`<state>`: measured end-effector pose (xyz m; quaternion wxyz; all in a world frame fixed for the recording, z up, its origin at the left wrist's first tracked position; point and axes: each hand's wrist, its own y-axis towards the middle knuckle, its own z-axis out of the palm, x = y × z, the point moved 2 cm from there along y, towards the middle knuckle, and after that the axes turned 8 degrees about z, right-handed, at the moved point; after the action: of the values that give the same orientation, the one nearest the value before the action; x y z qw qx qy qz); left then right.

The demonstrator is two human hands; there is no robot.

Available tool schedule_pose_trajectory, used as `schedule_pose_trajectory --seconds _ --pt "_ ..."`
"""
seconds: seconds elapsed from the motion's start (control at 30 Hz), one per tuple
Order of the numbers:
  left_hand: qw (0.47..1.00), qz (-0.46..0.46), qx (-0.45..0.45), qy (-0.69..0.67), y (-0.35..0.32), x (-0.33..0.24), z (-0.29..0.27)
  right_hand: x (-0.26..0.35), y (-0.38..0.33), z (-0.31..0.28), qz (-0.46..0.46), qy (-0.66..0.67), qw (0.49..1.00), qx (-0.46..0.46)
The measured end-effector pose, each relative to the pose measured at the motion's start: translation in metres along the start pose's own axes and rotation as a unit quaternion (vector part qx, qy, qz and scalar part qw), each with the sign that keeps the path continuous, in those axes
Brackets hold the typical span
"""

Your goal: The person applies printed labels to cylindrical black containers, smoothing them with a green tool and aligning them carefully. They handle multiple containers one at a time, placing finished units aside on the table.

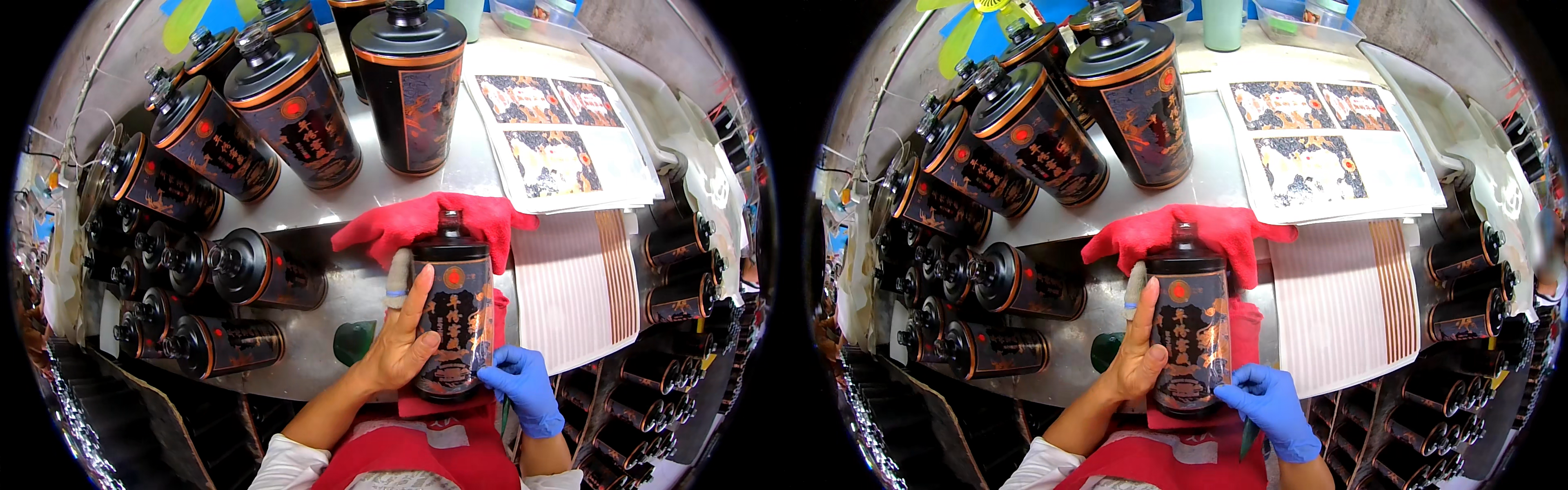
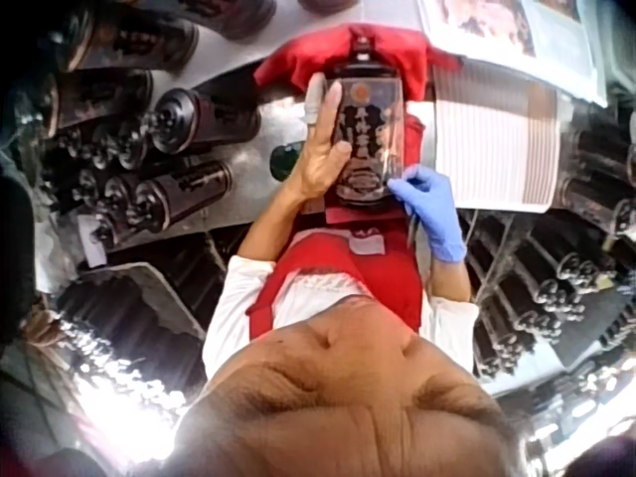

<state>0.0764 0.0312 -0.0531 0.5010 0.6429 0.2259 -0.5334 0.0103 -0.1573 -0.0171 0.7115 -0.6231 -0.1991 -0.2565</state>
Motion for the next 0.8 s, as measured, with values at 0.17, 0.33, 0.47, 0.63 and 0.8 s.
schedule_pose_trajectory --seconds 0.17,0.33,0.47,0.63,0.8 --pt "0.995 -0.044 -0.001 0.088 0.003 -0.003 -0.005 0.002 -0.001 -0.001 -0.003 -0.006 1.000 -0.007" --pt "0.986 -0.013 -0.057 0.157 0.004 -0.029 0.005 -0.002 -0.003 -0.002 -0.006 0.005 1.000 -0.012" --pt "0.979 0.027 -0.019 0.199 0.004 -0.028 0.010 -0.003 -0.003 -0.002 -0.006 -0.002 1.000 -0.008" --pt "0.978 0.038 -0.001 0.207 0.002 -0.027 0.006 -0.004 -0.002 -0.002 -0.002 -0.009 1.000 -0.006" --pt "0.976 0.048 0.025 0.210 0.012 -0.026 -0.002 -0.003 -0.002 -0.001 0.005 -0.013 1.000 -0.015"
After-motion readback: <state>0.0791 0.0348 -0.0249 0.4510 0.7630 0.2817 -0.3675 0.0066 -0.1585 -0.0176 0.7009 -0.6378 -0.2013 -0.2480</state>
